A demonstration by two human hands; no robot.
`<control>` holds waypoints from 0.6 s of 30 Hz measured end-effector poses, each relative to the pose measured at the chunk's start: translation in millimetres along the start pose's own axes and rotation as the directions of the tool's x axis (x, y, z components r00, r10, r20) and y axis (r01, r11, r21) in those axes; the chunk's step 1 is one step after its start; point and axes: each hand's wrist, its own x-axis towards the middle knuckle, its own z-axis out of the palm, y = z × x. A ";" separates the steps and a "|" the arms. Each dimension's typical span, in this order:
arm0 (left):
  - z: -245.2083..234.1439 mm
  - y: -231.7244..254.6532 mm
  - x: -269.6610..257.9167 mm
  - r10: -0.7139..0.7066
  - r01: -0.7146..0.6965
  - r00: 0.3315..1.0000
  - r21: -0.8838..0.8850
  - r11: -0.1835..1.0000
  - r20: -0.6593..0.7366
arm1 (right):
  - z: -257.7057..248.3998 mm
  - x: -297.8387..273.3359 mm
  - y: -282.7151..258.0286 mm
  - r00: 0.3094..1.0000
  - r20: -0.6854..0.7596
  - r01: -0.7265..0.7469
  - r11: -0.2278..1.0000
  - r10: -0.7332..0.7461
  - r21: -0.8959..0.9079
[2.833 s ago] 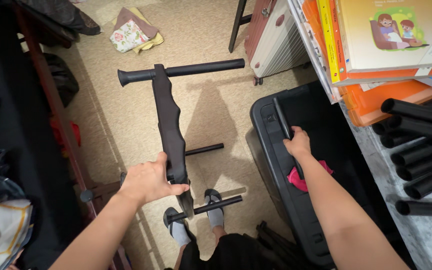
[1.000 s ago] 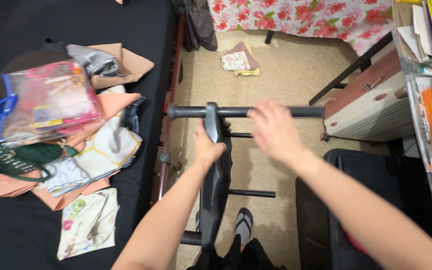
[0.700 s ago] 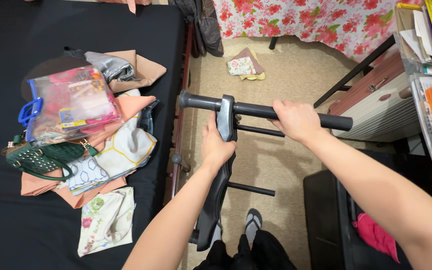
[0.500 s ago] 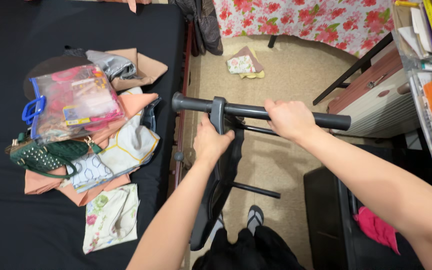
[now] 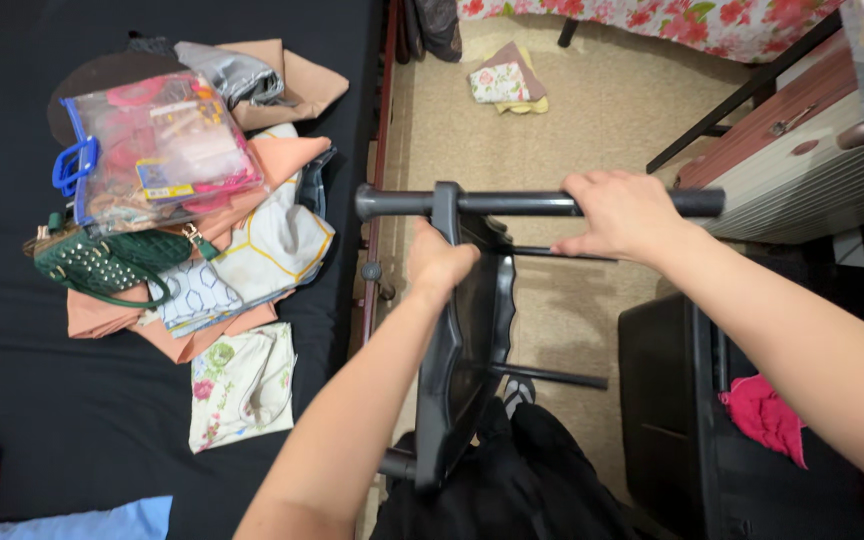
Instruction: The person wipes a black plastic tray with a pink cloth, then attaches several black cylindrical rods to a vertical frame. The tray is cleaned on both sides and the rods are inserted into slots on the frame.
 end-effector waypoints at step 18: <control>-26.6 -23.8 -10.0 -0.052 0.053 0.998 -0.030 0.998 0.034 | -9.7 -22.7 -9.3 0.992 -0.112 0.040 0.991 -0.054 -0.125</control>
